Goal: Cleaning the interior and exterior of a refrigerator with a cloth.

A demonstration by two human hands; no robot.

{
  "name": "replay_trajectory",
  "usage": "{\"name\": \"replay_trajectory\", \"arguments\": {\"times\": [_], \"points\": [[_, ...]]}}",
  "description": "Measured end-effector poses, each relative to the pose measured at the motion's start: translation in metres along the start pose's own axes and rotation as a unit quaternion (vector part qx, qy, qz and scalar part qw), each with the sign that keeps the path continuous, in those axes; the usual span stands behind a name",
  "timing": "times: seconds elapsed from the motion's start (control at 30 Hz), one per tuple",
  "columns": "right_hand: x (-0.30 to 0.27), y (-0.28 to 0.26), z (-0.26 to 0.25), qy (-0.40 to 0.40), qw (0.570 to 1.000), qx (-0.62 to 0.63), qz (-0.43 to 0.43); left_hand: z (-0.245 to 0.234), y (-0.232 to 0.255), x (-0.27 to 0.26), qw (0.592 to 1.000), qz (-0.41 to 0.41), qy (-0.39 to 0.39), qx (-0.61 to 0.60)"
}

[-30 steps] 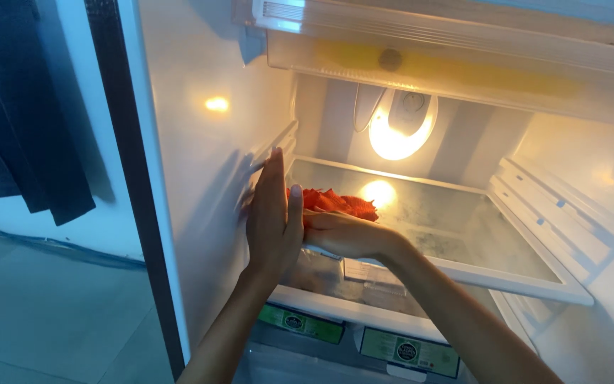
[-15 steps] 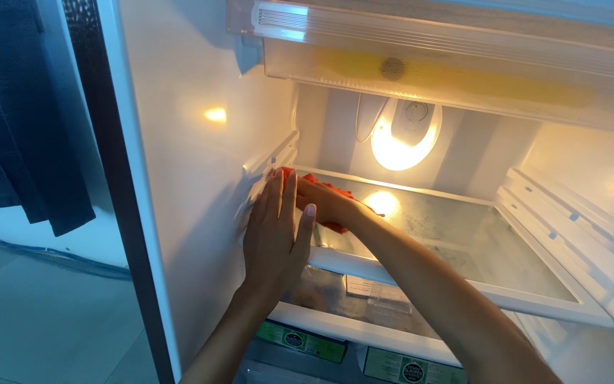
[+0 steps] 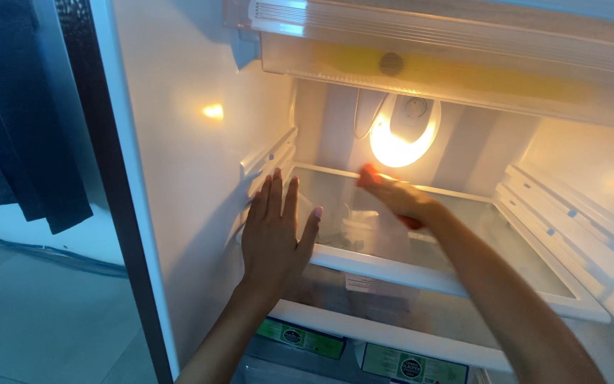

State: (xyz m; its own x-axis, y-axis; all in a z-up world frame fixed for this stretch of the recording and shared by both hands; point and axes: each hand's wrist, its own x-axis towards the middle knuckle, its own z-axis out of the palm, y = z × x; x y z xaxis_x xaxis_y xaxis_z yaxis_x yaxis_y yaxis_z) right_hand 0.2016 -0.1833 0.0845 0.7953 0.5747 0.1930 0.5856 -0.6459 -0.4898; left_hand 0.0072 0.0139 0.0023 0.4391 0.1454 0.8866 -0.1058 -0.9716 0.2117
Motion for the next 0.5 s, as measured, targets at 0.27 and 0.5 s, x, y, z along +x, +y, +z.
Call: {"name": "replay_trajectory", "arguments": {"times": [0.27, 0.5], "points": [[-0.002, 0.256, -0.079, 0.101, 0.975, -0.124, 0.152, -0.003, 0.004, -0.003, 1.0, -0.005, -0.003, -0.006], [-0.039, 0.17, -0.062, 0.001, 0.97, -0.077, 0.232, -0.006, 0.006, -0.002, 1.0, 0.003, 0.009, -0.001]]}}
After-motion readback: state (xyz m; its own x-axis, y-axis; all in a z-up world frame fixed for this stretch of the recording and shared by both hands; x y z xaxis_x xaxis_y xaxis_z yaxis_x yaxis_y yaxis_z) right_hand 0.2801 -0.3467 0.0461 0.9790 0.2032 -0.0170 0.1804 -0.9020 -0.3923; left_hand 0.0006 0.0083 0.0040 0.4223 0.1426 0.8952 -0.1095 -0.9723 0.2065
